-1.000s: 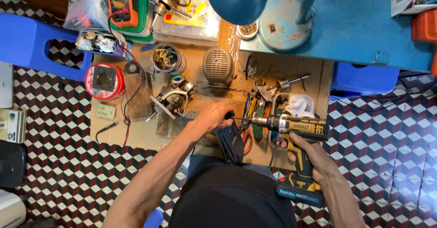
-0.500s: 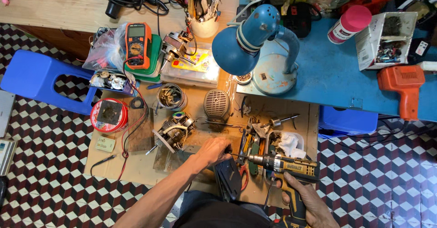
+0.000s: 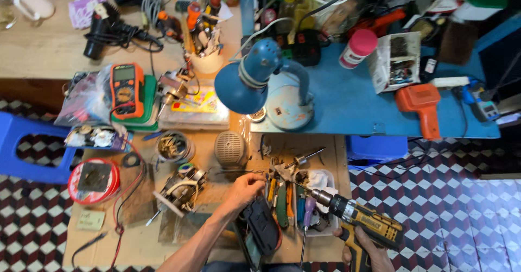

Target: The person first plugs in and tests a hair dryer at a workbench, then repairs a small electric fan: they unscrew the fan grille with a cordless drill, open a metal power supply enclosure, and handle a green circuit board and wiring inside the box while working on the bench.

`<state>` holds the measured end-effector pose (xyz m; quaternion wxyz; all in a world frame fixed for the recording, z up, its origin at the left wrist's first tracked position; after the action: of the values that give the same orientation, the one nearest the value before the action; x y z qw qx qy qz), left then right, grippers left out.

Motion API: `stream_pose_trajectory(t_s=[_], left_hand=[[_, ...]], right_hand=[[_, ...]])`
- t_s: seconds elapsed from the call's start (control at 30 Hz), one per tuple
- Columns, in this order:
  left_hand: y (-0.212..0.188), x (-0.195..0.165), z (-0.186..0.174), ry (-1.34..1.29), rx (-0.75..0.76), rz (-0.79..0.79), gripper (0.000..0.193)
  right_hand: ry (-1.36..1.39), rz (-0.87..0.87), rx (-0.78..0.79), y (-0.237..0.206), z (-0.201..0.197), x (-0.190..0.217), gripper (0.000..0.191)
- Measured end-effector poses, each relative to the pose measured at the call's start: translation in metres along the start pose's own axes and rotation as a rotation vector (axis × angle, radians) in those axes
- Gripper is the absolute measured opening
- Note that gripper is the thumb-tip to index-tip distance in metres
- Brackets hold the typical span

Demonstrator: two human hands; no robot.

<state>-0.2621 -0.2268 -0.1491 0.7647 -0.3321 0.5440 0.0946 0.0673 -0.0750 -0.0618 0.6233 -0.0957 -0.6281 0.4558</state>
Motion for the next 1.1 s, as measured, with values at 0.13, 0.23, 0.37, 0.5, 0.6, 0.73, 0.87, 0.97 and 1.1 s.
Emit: stream_pose_trajectory(t_s=[0.13, 0.23, 0.37, 0.5, 0.6, 0.73, 0.87, 0.97, 1.1], left_hand=[[0.037, -0.065, 0.076, 0.315, 0.037, 0.273, 0.035], [0.092, -0.100, 0.138, 0.303, 0.098, 0.157, 0.034], [0.175, -0.161, 0.192, 0.645, -0.073, 0.756, 0.027], [0.215, -0.169, 0.205, 0.825, -0.119, 0.909, 0.036], [0.195, -0.155, 0.196, 0.895, -0.104, 1.201, 0.051], [0.122, -0.143, 0.146, 0.755, 0.015, 0.968, 0.054], [0.010, -0.126, 0.080, 0.785, -0.044, 0.455, 0.045], [-0.060, -0.128, 0.039, 0.841, -0.188, 0.533, 0.034], [-0.133, -0.077, -0.003, 0.583, -0.546, 0.062, 0.024]], right_hand=[[0.143, -0.033, -0.105, 0.004, -0.028, -0.019, 0.044], [0.255, 0.000, -0.149, 0.006, -0.038, -0.039, 0.042], [0.359, 0.041, -0.196, -0.004, -0.048, -0.057, 0.040], [0.402, 0.085, -0.237, -0.030, -0.056, -0.064, 0.037], [0.395, 0.120, -0.251, -0.047, -0.061, -0.063, 0.036], [0.361, 0.083, -0.129, -0.030, -0.058, -0.040, 0.038], [0.232, 0.063, -0.084, 0.008, -0.054, -0.018, 0.035], [0.313, 0.057, 0.043, 0.053, -0.040, -0.016, 0.034], [0.359, 0.032, 0.175, 0.111, -0.015, -0.013, 0.031]])
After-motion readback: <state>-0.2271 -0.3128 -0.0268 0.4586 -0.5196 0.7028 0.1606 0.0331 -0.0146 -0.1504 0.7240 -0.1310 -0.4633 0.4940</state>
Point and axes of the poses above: each hand's wrist, its own y-axis towards the middle knuckle, its own z-axis out of the palm, x = y × z, the point moved 5 cm from there along y, towards the middle knuckle, and after that the axes turned 5 degrees about z, right-handed, at the moved point
